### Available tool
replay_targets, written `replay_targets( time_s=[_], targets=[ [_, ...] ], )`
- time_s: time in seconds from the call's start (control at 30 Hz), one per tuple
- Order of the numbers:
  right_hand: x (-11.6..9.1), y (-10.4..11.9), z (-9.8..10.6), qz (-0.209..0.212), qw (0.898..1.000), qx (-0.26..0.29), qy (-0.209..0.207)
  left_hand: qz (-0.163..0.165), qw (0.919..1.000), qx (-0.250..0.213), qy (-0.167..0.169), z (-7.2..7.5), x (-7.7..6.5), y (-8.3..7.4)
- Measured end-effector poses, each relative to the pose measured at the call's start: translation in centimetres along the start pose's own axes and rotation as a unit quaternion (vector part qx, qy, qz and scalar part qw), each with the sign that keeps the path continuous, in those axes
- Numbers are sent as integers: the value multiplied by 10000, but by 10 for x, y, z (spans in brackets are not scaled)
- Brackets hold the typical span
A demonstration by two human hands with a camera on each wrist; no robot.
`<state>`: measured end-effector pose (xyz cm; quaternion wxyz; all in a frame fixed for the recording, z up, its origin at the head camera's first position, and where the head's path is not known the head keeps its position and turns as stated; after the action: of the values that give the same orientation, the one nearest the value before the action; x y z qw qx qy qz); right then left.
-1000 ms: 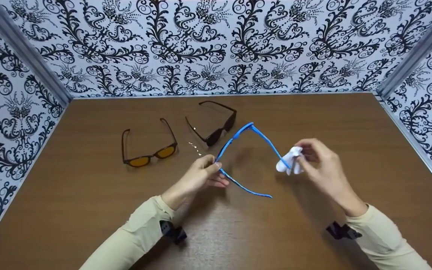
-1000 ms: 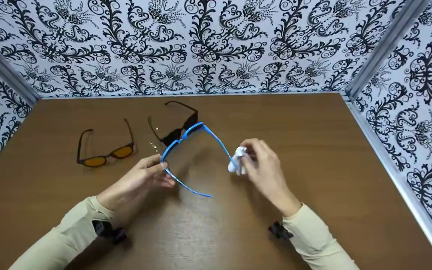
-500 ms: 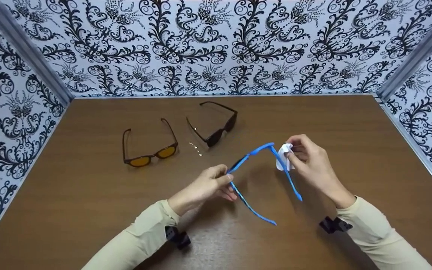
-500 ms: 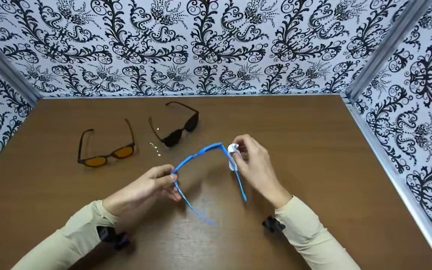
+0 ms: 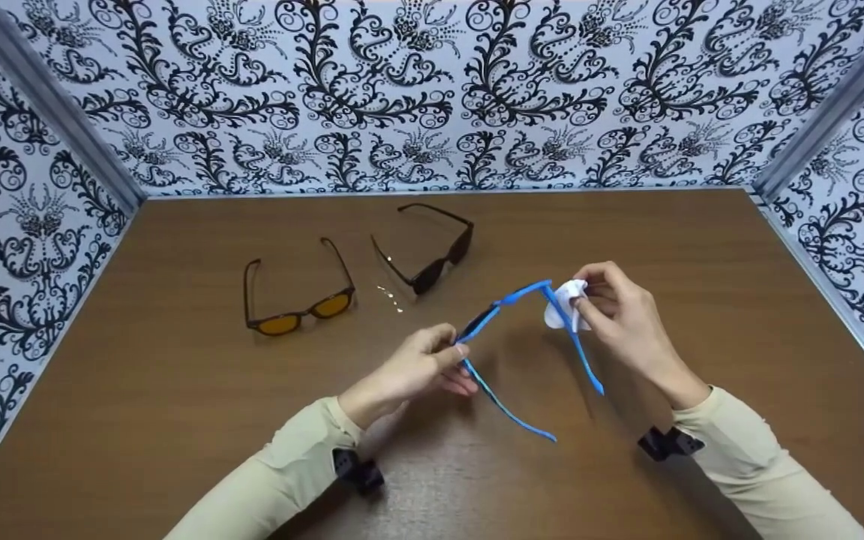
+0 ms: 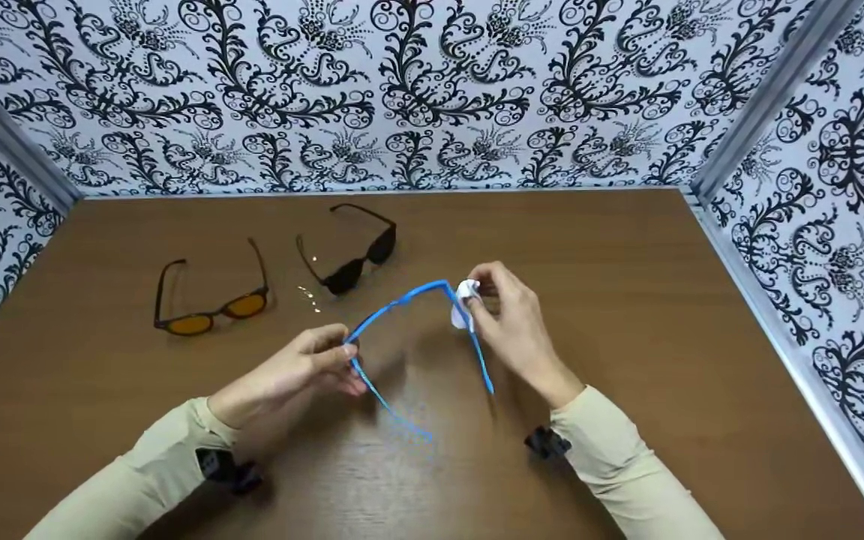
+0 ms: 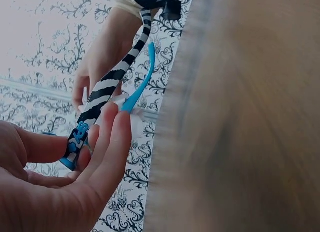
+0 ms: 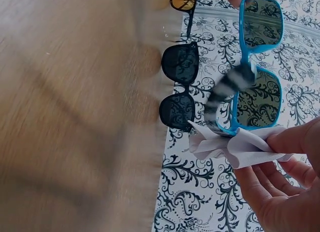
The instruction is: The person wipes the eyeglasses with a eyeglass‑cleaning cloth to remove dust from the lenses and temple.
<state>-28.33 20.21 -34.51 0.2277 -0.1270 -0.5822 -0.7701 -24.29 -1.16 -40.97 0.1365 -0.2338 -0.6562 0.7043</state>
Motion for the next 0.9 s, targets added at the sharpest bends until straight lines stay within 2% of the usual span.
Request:
replay_targets(
  time_s=[0.33, 0.7, 0.9],
  targets=[
    [-4, -3, -5, -18, 9998, 16, 203, 59, 9976, -296, -617, 31, 10, 5],
    [-14, 6, -8, 27, 9994, -111, 317, 92, 9929, -251, -1155, 66, 12, 9],
    [-18, 18, -12, 188, 9984, -71, 534, 221, 9891, -132, -1451, 75, 10, 10]
  ],
)
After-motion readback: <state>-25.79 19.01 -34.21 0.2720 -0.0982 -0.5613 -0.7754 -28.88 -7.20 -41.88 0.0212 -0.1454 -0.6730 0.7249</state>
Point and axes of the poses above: each hand's wrist, its own x-axis towards the middle knuckle, its own z-axis out of the back of the hand, y = z × x, the point moved 9 cm from there along x, towards the middle knuckle, and after that the axes turned 11 degrees about x, right-handed, at the moved point
